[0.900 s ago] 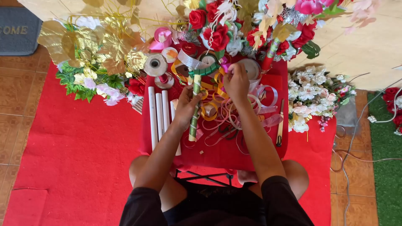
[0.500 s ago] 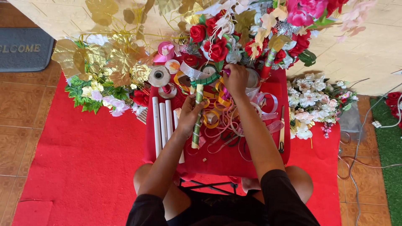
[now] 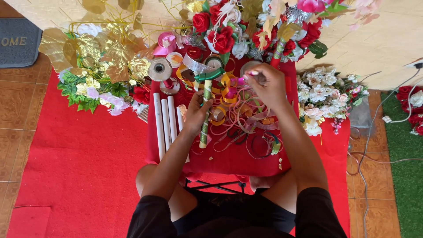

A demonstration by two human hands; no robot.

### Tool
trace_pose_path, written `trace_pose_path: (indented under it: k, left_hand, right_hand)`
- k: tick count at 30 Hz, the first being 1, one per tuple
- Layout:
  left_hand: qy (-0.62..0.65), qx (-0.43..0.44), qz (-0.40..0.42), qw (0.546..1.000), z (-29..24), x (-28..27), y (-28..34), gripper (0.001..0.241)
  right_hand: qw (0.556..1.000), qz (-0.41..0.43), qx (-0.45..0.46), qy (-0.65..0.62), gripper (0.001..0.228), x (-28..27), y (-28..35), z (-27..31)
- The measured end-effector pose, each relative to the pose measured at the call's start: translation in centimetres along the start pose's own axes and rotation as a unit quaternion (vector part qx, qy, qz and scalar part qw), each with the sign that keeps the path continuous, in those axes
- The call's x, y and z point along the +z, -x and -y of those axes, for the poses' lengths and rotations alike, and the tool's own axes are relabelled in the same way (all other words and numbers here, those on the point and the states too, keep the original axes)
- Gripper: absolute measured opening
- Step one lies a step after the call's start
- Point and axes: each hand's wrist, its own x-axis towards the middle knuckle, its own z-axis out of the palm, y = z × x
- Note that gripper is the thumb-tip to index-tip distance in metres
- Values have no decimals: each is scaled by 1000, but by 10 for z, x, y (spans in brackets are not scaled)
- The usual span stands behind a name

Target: The person sits at a table covered with craft supplies and wraps a pink ribbon around a green cylindrical object. They continue to wrap the ribbon tightly along the length of the cylinder, adjusting the ribbon with both hands.

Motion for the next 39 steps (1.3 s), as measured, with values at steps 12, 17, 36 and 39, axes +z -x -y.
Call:
trace_pose_path:
  k: [12, 17, 36, 39]
  left_hand:
    - [7, 14, 39, 999, -1, -3, 0, 39]
    - [-18, -36, 85, 996, -12, 13, 7, 28]
    - [-248, -113, 175, 946, 37, 57, 45, 38]
    - [-254, -74, 162, 951, 36, 44, 37, 42]
  right_hand:
    - [877, -29, -31, -479, 10, -72, 111, 54]
    - [874, -104, -68, -470, 17, -97, 139, 93]
    - [692, -185, -280, -640, 10, -122, 171, 142]
    - [831, -229, -215, -459, 26, -134, 175, 140]
